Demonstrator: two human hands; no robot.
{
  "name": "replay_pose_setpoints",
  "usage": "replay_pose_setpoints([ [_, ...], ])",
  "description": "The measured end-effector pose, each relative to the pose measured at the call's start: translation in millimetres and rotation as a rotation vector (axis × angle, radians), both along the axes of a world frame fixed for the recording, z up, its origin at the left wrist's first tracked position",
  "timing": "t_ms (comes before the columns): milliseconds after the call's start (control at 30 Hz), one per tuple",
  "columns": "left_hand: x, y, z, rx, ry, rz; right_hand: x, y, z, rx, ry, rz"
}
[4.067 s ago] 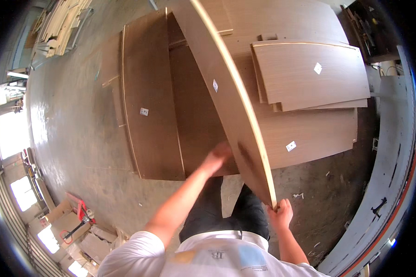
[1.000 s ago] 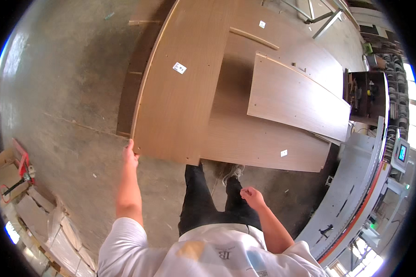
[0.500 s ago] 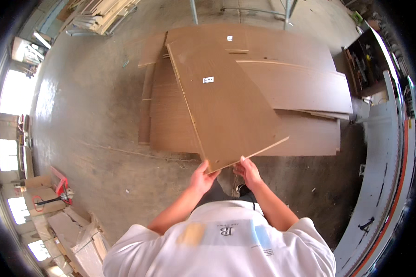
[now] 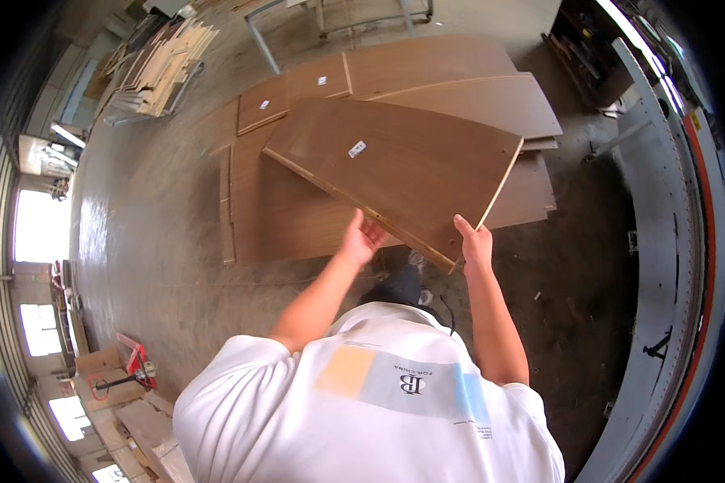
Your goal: The person repeatedly picks up flat wooden panels from a pile on the floor, places them on a machine's conveyor belt, and uses a handheld tool to apply a strip along the edges. The person then removes the processed panels and stacks them nearby, repeating the cycle with multiple pieces.
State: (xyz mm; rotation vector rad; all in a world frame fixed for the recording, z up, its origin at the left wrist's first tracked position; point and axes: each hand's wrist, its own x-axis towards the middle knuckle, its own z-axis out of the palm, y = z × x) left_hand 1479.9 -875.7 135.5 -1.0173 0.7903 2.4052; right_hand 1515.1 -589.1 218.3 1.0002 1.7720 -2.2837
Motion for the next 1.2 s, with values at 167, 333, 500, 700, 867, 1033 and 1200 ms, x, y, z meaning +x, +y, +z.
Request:
replay_pose_setpoints([
  [167, -76, 20, -44, -0.113, 0.033, 0.228, -34, 69, 51, 0.052, 0.056, 0.083],
  [333, -107, 107, -28, -0.101, 0.164, 0.333, -75, 135, 34, -0.035, 0.101, 0.126],
  [500, -108, 202, 2, -0.062, 0.077, 0.384, -100, 252, 53, -0.095, 0.116, 0.217],
  [700, -71, 346, 24, 0.183, 0.048, 0.28, -85, 433, 102, -0.043, 0.1, 0.205],
  [867, -59, 467, 14, 0.306, 0.044, 0.192, -79, 565, 112, -0.034, 0.092, 0.181],
  [1033, -75, 592, -2, 0.229, 0.022, 0.156, -101, 685, 73, -0.079, 0.059, 0.159],
  [1200, -90, 716, 43, 0.313, 0.027, -0.001, -163, 751, 64, 0.013, 0.013, 0.328],
])
